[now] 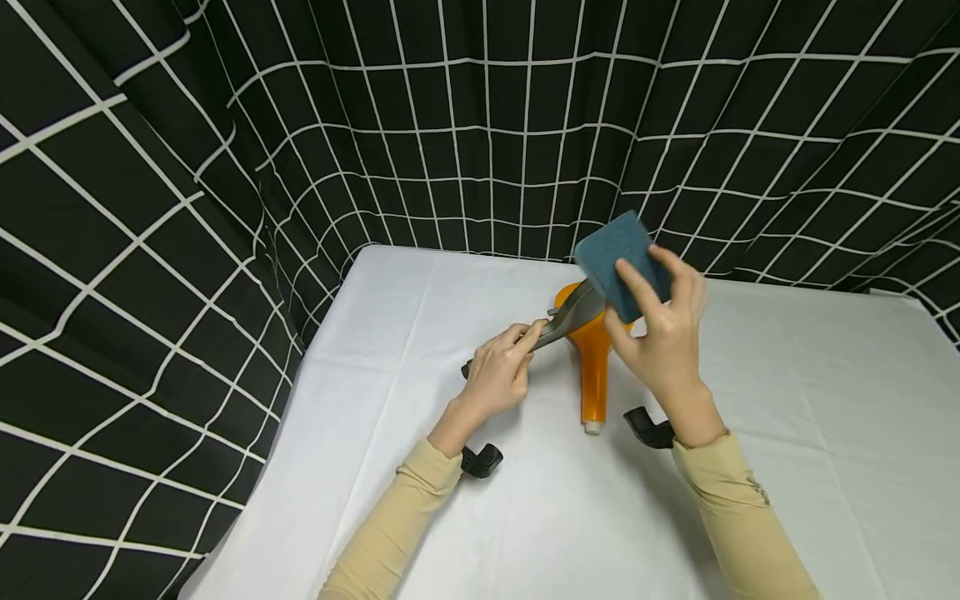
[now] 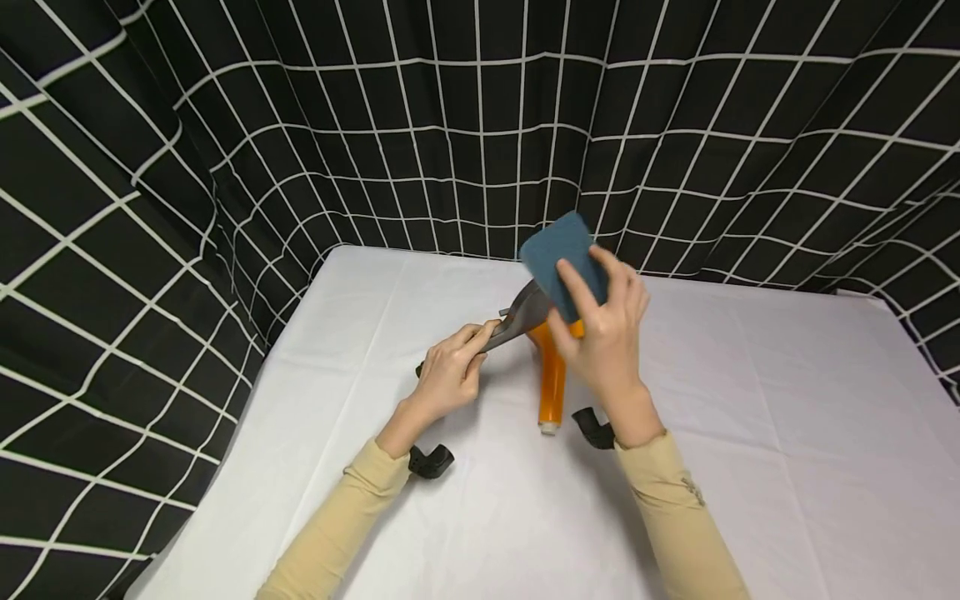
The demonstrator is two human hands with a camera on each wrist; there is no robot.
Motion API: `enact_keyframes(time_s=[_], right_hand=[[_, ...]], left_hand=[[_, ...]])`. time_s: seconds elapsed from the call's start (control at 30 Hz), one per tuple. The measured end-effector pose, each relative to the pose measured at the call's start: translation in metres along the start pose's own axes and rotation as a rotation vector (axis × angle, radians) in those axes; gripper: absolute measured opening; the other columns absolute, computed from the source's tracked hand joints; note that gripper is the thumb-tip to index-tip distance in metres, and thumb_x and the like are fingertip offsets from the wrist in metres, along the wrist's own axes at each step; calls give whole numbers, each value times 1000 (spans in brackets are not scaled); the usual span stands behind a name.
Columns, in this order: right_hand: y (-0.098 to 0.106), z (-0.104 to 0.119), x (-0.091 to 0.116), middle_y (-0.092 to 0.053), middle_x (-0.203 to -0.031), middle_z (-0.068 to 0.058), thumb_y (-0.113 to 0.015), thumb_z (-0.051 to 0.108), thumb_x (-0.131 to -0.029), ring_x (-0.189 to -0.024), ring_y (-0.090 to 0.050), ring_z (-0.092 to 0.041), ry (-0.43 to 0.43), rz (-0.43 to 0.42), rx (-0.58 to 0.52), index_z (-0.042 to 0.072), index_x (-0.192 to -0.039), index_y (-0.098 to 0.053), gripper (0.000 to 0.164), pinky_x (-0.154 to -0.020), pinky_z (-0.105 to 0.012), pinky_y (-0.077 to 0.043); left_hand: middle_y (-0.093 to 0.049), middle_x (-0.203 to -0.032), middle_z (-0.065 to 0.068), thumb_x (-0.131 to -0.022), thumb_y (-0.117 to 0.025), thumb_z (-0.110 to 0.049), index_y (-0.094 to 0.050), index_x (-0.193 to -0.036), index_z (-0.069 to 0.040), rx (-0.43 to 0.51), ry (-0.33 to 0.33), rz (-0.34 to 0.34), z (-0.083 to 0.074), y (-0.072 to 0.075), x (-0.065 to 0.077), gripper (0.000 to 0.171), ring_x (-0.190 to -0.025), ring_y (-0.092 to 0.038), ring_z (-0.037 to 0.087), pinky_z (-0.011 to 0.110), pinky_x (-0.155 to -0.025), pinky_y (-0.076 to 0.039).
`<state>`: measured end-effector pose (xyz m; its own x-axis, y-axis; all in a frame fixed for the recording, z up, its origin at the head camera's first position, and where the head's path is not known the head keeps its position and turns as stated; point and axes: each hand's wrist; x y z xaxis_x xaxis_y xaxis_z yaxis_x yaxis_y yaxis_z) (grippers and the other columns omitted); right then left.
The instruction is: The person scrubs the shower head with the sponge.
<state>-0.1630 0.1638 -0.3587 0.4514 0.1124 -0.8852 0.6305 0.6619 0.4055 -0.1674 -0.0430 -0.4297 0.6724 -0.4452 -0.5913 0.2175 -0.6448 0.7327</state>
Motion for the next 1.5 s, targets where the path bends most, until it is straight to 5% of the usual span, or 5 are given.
enact_keyframes(time_s=[0.17, 0.47, 0.73, 0.93, 1.5], right_hand=[[-2, 3, 0, -42, -131, -24, -64, 11, -77, -109, -33, -46, -48, -35, 19, 6, -117, -63, 41, -90, -54, -27], [-24, 21, 37, -51, -117, -26, -56, 14, -80, -94, -41, -44, 394, 81, 170, 2, -114, -63, 36, -65, -52, -38], [-27, 20, 22, -47, -124, -24, -81, 5, -62, -99, -40, -42, 268, 30, 256, 7, -120, -60, 63, -75, -54, -40], [-32, 22, 44, -48, -119, -29, -56, 10, -84, -94, -40, -44, 373, 78, 257, 1, -117, -60, 34, -68, -53, -42], [-15, 18, 28, -36, -129, -12, -58, 7, -89, -111, -40, -25, -469, -244, -672, -4, -130, -30, 50, -90, -28, -36]], left_hand=[[-61, -105, 8, -81, -59, 2, -57, -126, -5, -43, 9, -23, -1, 3, 1, 46, -88, -61, 20, 31, -64, -51], [-62, -103, 13, -83, -58, 3, -65, -112, -3, -56, 28, -48, -6, 2, 1, 30, -84, -63, 23, 32, -66, -52], [-64, -105, 11, -82, -61, 2, -56, -126, -1, 5, 117, -40, -16, 3, -1, 44, -90, -63, 21, 31, -69, -53], [-63, -103, 14, -89, -55, -2, -54, -120, 2, 216, 252, -36, -20, 6, -1, 32, -79, -61, 21, 30, -61, -49], [-48, -103, 9, -83, -60, 12, -41, -118, 6, 1307, 339, -96, -17, -1, -5, 40, -57, -61, 23, 29, -50, -51]])
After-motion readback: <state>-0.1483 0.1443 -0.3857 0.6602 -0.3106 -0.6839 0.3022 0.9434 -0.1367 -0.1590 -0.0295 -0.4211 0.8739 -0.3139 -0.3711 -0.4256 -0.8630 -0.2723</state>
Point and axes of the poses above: each hand's wrist, its own x-axis away from the middle knuckle, its own y-axis out of the back of the hand, z = x × y
